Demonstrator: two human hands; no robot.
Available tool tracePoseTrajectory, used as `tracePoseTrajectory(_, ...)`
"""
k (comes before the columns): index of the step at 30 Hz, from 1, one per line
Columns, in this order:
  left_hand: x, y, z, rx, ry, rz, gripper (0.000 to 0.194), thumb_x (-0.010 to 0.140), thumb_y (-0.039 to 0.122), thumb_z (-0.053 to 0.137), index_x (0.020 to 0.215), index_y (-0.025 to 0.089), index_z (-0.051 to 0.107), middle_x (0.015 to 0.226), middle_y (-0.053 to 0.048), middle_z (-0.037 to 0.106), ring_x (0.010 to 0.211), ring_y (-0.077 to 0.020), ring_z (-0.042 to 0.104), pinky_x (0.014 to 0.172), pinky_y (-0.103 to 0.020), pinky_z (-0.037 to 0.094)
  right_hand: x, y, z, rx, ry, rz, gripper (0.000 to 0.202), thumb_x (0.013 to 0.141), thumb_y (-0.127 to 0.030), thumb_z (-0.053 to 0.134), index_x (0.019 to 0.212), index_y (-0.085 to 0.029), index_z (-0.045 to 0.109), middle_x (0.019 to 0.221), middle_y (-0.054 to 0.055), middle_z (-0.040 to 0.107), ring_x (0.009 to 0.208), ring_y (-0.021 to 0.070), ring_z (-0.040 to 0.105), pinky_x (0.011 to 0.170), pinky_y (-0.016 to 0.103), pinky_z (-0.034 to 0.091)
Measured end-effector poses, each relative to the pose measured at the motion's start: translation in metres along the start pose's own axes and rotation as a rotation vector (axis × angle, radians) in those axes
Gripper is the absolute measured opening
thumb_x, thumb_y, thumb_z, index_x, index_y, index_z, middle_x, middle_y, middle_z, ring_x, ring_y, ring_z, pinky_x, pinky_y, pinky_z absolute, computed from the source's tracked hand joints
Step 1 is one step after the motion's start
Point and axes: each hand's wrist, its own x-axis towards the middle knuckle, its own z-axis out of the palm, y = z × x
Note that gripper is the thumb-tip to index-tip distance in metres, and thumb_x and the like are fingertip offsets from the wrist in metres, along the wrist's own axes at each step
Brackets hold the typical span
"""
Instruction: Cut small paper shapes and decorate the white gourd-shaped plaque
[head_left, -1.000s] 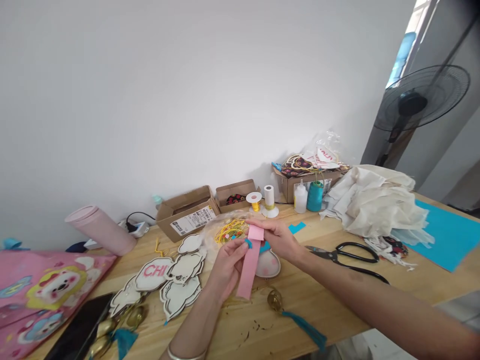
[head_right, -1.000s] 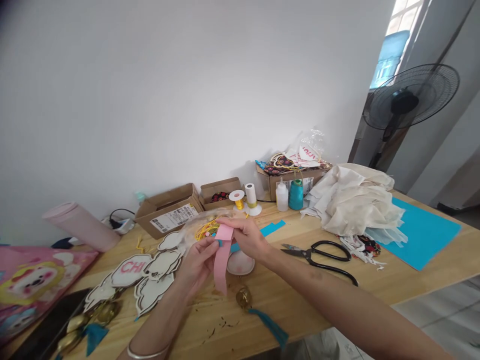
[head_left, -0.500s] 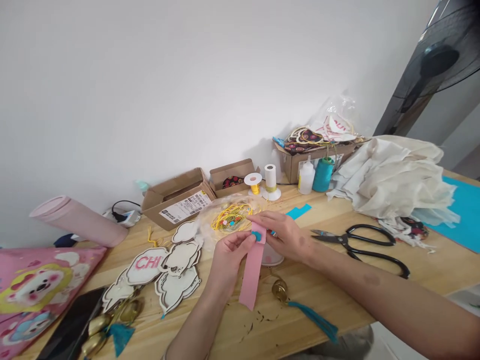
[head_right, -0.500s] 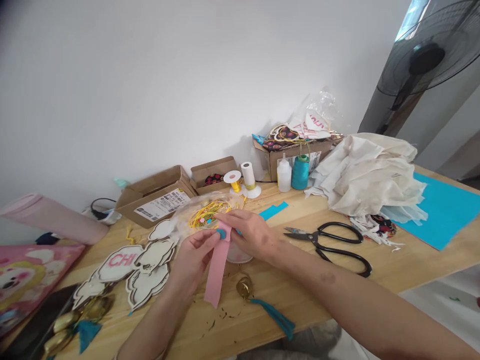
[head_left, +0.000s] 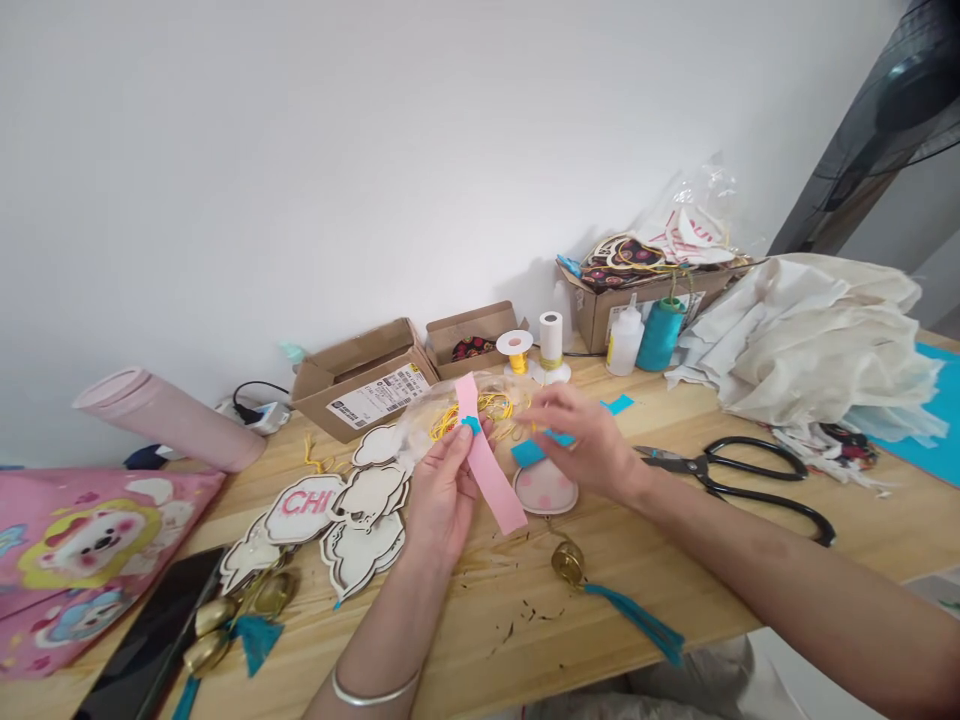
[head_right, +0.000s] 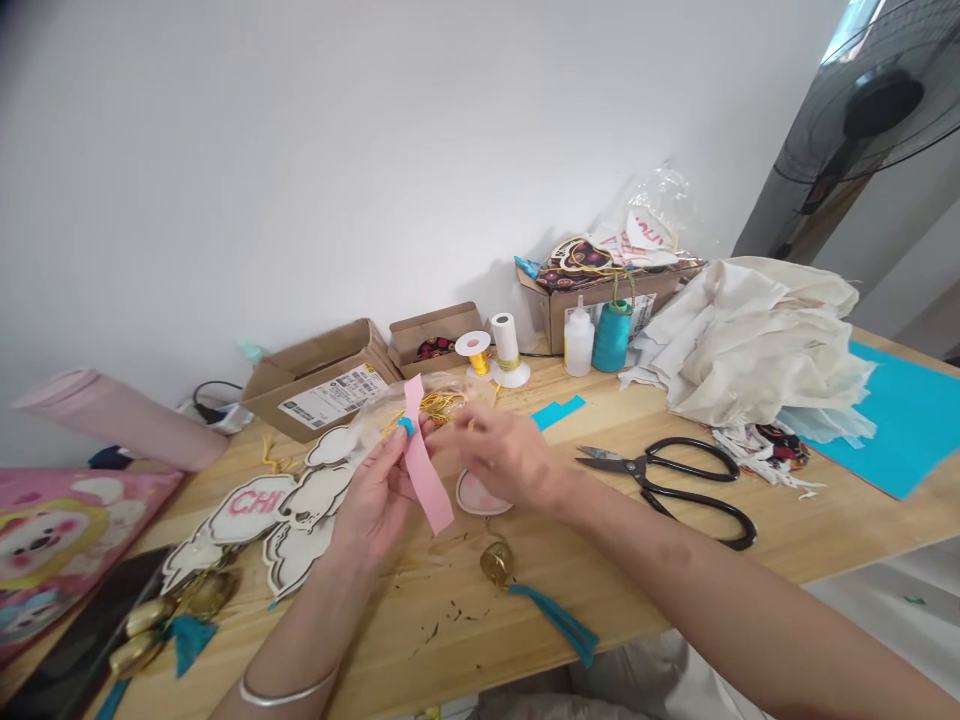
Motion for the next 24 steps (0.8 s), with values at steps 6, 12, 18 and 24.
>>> tracePoseTrajectory(6, 0.000, 0.001, 0.004, -0.158, 0.065, -0.051, 0.016, 0.080, 0.006, 0.052, 0.083, 0.009, 0.067, 0.084, -0.009, 0.072, 0.074, -0.0120, 0.066, 0.069, -0.020, 0.054, -0.002, -0.009, 0.005, -0.044, -0.421, -0.374, 0.022, 0.089, -0.019, 0.044, 0.093, -0.019, 0.065, 0.076, 0.003, 0.058, 0.073, 0.0137, 0.050, 0.063, 0.025, 0.040)
tracePoseTrajectory(12, 0.002, 0.001, 0.002, -0.165, 0.003, 0.025, 0.011, 0.077, 0.010, 0.057, 0.079, 0.012, 0.068, 0.085, -0.007, 0.072, 0.080, -0.0122, 0.066, 0.073, -0.019, 0.053, -0.003, -0.005, 0.001, 0.362, -0.469, -0.005, 0.031, 0.092, -0.027, 0.039, 0.098, -0.014, 0.066, 0.090, 0.009, 0.060, 0.079, 0.0139, 0.055, 0.069, 0.026, 0.045)
tracePoseTrajectory(18, -0.009, 0.004, 0.007, -0.054, -0.145, 0.158, 0.009, 0.065, 0.021, 0.072, 0.072, 0.018, 0.070, 0.080, -0.003, 0.072, 0.082, -0.0147, 0.066, 0.078, -0.026, 0.052, -0.001, 0.011, 0.003, 0.708, -0.219, 0.543, 0.021, 0.077, -0.035, 0.061, 0.079, -0.016, 0.071, 0.080, 0.005, 0.068, 0.071, 0.0141, 0.061, 0.064, 0.026, 0.048)
tracePoseTrajectory(24, -0.019, 0.026, 0.015, 0.201, 0.062, 0.956, 0.010, 0.061, 0.026, 0.075, 0.065, 0.023, 0.066, 0.077, 0.003, 0.069, 0.070, -0.0136, 0.064, 0.073, -0.031, 0.053, 0.012, 0.019, -0.024, 0.933, -0.132, 0.714, 0.018, 0.068, -0.033, 0.069, 0.069, -0.016, 0.062, 0.064, -0.002, 0.064, 0.057, 0.0083, 0.058, 0.054, 0.020, 0.048)
